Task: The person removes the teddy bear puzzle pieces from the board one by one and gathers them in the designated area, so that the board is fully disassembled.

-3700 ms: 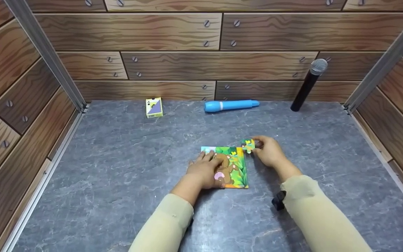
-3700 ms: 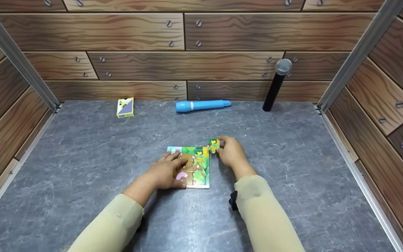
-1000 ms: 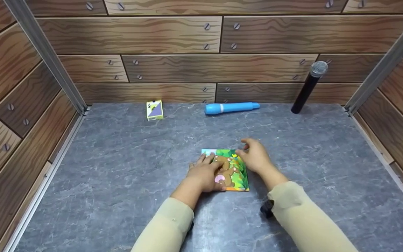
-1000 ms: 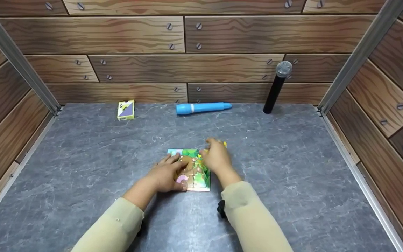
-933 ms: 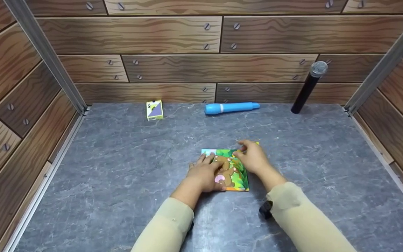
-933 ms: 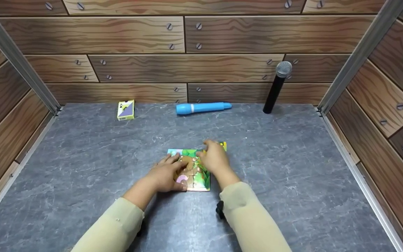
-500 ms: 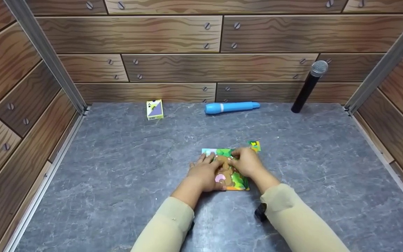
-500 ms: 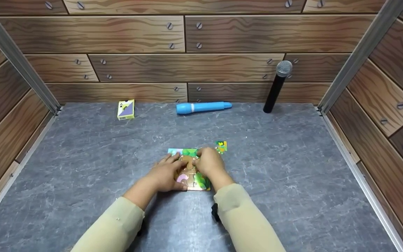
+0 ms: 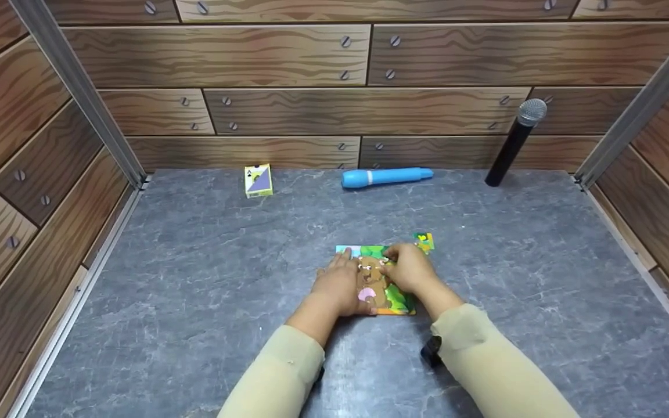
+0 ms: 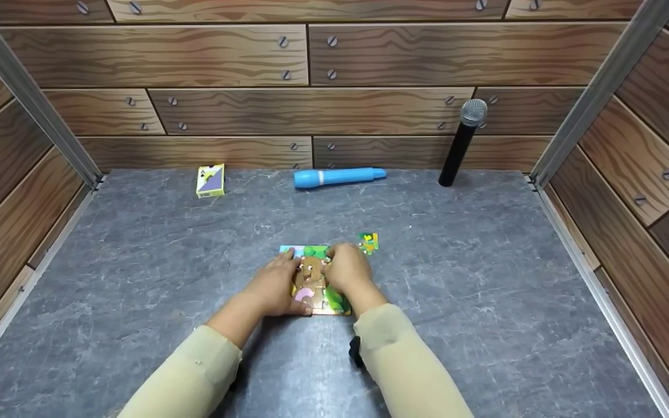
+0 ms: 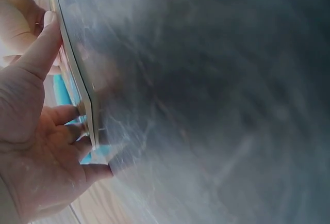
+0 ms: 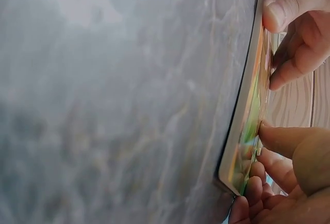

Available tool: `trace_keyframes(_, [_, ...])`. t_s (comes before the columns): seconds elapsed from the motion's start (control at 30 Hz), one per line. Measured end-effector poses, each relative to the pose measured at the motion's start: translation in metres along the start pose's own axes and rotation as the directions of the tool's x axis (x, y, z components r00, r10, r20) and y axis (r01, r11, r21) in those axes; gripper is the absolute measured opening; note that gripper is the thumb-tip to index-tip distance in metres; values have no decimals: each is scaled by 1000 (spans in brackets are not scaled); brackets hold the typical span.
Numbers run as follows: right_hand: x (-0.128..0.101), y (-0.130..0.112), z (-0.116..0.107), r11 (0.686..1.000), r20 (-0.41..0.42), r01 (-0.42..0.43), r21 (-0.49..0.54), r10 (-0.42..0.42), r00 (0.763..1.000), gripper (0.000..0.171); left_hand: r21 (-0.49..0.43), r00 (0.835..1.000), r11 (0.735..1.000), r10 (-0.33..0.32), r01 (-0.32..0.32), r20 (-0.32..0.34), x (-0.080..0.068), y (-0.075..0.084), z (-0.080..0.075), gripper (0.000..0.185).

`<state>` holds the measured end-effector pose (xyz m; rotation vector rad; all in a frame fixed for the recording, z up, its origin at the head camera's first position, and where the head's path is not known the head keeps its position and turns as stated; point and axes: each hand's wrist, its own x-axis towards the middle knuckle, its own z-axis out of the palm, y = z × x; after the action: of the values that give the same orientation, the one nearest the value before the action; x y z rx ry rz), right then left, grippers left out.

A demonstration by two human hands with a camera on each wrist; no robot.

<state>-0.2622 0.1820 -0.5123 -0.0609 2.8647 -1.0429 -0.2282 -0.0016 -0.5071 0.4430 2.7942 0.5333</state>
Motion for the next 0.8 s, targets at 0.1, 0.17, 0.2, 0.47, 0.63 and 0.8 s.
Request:
trace_keyframes(0.1, [0,-1,0,1000,-11,-15,13,15,1000,31,-2,1000,1000,3,-3,-10,0,-1,0,115])
trace_keyframes(0.17, [1,-1,-1,1000,-20,-11,27,11,1000,31,-2,1000,1000,4,-4,-13,0,-1,-1,115])
trace_keyframes(0.2, [1,-1,-1,999,-23,-4,38,5,1000,31,-1,1000,1000,4,-4,-14,0,-1,-1,115])
trace_keyframes(0.47, [4,0,-1,992,-16,76,99,-75,997,51,0,1000,1000,-4,4,-5,0,-1,-2,116])
trace_keyframes(0.63, [7,3,-2,989,6,119,88,-120,993,46,-9,1000,1000,-11,11,-9,-1,-1,-1,117])
trace_keyframes(0.8, [8,5,-6,988,9,131,84,-133,991,43,-21,1000,999,-24,24,-10,-1,1,0,120])
